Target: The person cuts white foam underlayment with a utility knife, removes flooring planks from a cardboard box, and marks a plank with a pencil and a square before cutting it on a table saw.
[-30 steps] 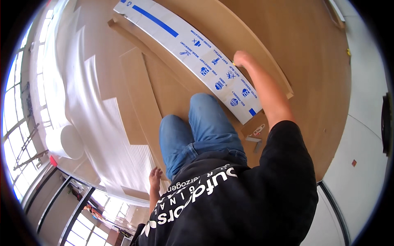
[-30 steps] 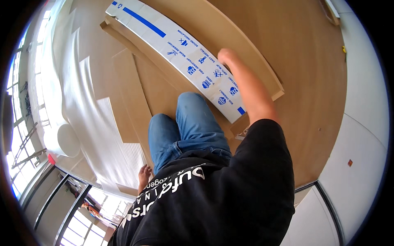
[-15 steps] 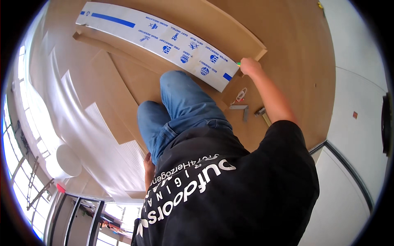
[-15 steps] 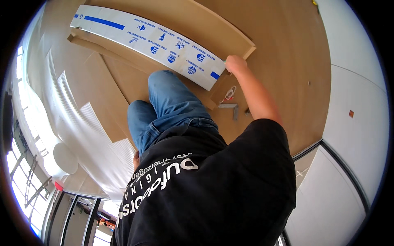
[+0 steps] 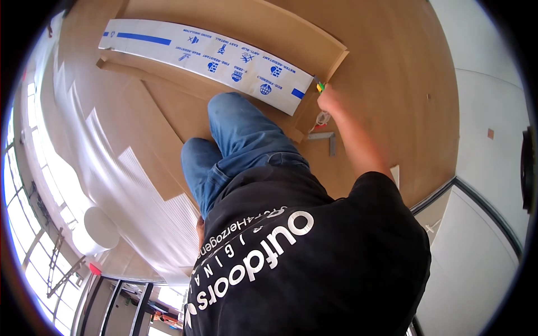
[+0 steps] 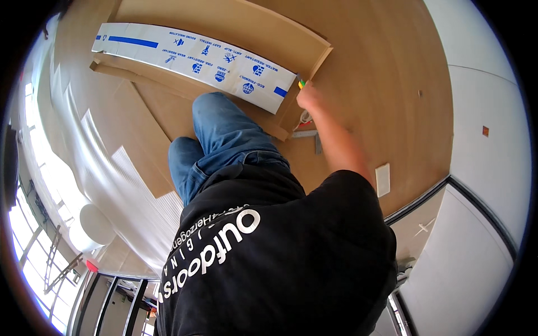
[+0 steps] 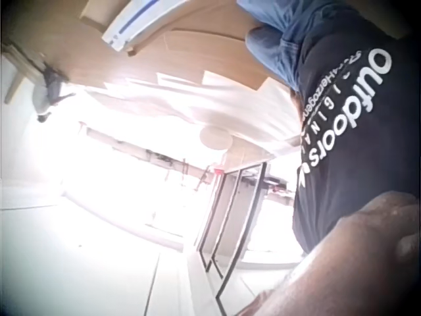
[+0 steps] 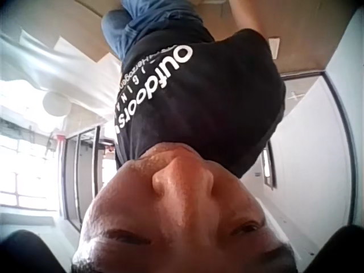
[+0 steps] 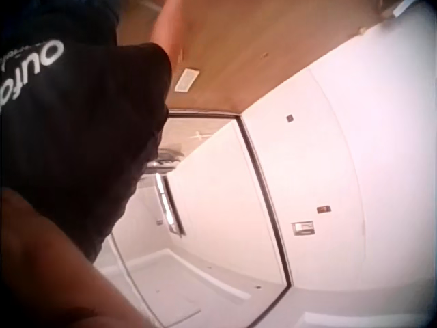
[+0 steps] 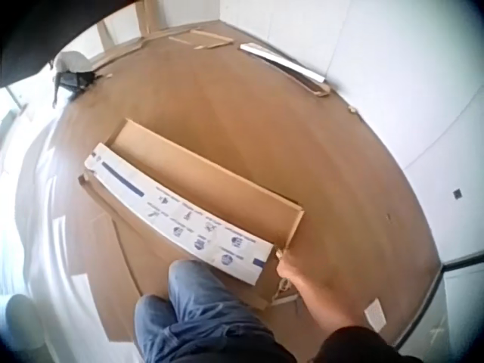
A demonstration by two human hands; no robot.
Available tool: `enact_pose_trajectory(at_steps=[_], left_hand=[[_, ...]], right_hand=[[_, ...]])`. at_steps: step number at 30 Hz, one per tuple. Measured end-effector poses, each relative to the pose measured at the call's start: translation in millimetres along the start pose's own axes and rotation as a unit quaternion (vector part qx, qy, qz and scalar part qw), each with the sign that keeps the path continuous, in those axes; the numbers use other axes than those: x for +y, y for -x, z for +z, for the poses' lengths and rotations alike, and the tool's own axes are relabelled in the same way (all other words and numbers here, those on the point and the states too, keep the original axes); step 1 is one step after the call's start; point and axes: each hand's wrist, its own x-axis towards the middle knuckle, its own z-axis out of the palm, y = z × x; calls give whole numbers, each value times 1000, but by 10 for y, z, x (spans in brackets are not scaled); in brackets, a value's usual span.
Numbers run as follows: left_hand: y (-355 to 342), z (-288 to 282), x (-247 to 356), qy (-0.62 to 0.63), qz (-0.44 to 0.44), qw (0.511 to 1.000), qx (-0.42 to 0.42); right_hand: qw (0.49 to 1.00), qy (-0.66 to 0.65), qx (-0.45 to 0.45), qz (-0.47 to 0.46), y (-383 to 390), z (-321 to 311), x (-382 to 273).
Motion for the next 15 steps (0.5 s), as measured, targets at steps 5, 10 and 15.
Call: enact_pose_trajectory(at_steps=[5,10,15], left_hand=[[28,-35,90,24,-15,999,-26],[-33,-37,285,44,-12,998,-37],[-145,-136,423,47,-9,998,-40]], right_hand=[[967,-250,-44,27,175,401,51],[970,-241,21,35,231,399,-42],[965,-257,18,54,314,461,-127]])
